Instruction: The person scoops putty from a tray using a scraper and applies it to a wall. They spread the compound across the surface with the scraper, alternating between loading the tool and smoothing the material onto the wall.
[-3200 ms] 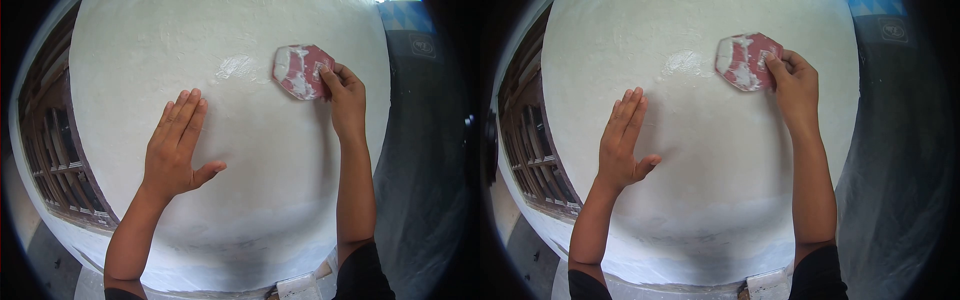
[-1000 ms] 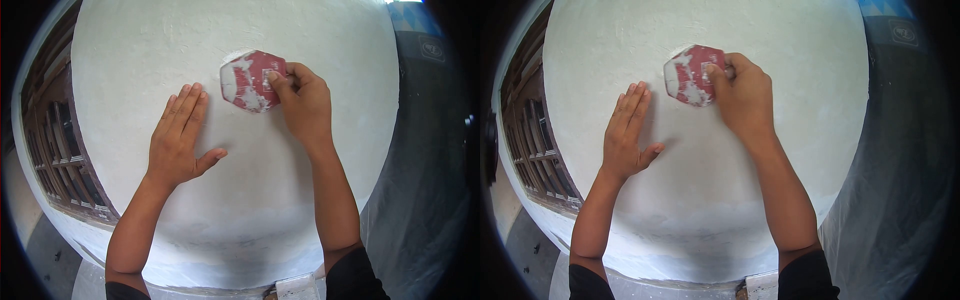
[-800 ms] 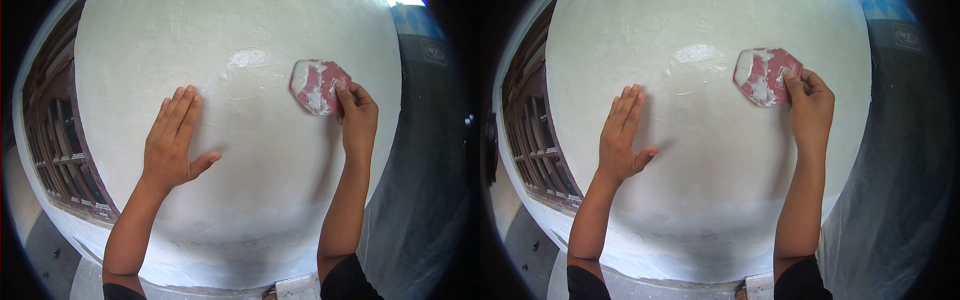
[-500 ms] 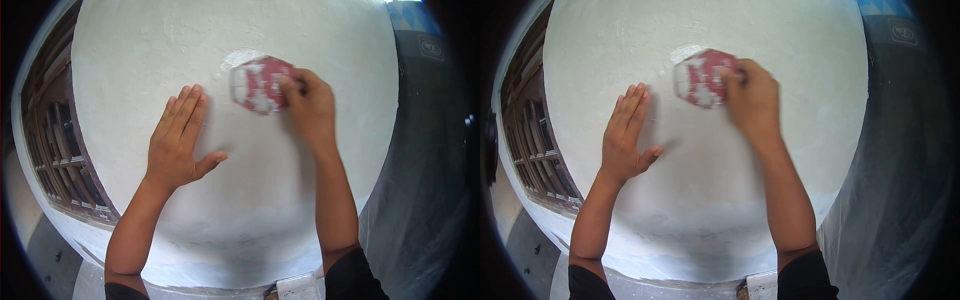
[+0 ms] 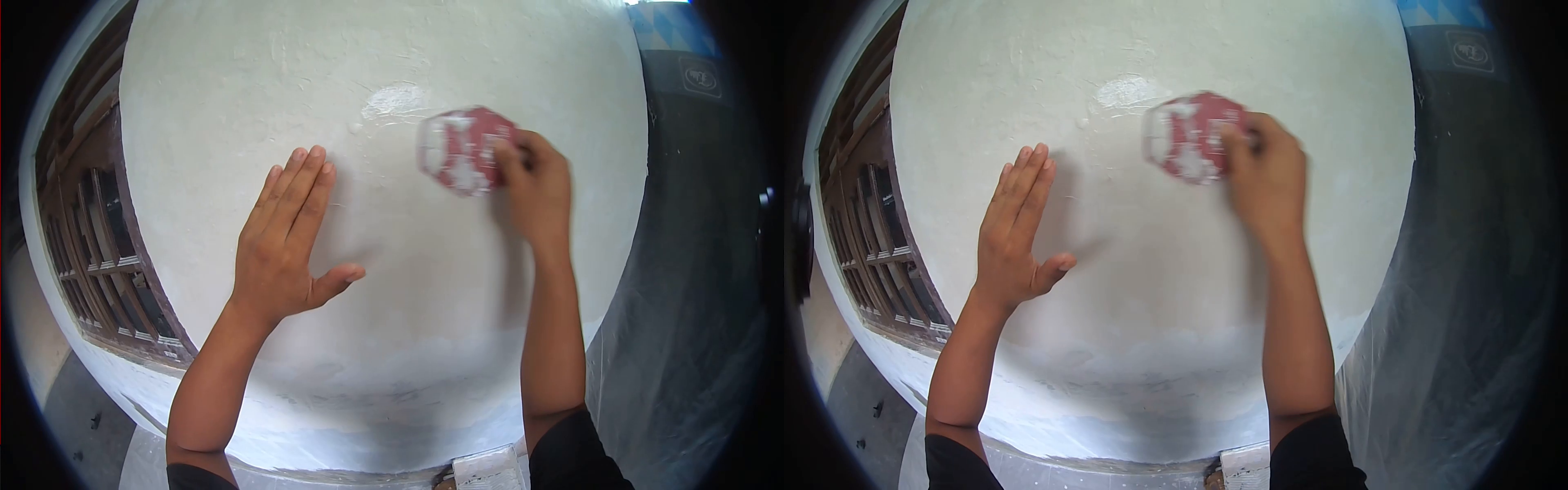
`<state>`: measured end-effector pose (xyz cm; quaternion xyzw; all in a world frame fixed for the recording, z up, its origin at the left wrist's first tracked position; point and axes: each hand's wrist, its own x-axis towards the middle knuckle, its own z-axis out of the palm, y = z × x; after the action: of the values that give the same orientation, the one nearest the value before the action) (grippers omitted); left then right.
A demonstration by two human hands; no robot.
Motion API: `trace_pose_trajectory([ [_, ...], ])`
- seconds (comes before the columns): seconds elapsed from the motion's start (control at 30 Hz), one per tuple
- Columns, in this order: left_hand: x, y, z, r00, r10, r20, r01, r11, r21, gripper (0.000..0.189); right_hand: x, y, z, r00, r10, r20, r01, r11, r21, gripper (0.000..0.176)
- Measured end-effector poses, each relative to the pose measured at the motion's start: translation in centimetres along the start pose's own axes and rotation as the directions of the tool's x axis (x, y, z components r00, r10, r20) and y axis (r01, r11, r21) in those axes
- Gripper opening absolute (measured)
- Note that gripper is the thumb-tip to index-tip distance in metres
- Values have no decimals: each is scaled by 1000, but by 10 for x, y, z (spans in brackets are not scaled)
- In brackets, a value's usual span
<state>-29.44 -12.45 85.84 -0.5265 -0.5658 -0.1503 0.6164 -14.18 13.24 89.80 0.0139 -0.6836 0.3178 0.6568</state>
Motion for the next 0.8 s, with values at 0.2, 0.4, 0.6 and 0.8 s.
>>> trace_pose_trajectory([
  [0.2,-1,-3,2,1000,-10,12,10,1000,10,94,-8,-28,10,995,36,91,-56,970,238,21],
  [0.4,-10,-7,-2,999,-33,20,34,999,-17,91,-8,0,5,1000,23,-21,-22,999,39,22],
  [0.6,-11,-12,3,999,-52,15,52,999,6,91,-13,-32,27,989,-9,146,-23,977,212,20],
  [0.8,-21,-15,-7,999,-40,32,39,999,30,91,-8,7,-7,1000,15,-1,-14,1000,23,22],
])
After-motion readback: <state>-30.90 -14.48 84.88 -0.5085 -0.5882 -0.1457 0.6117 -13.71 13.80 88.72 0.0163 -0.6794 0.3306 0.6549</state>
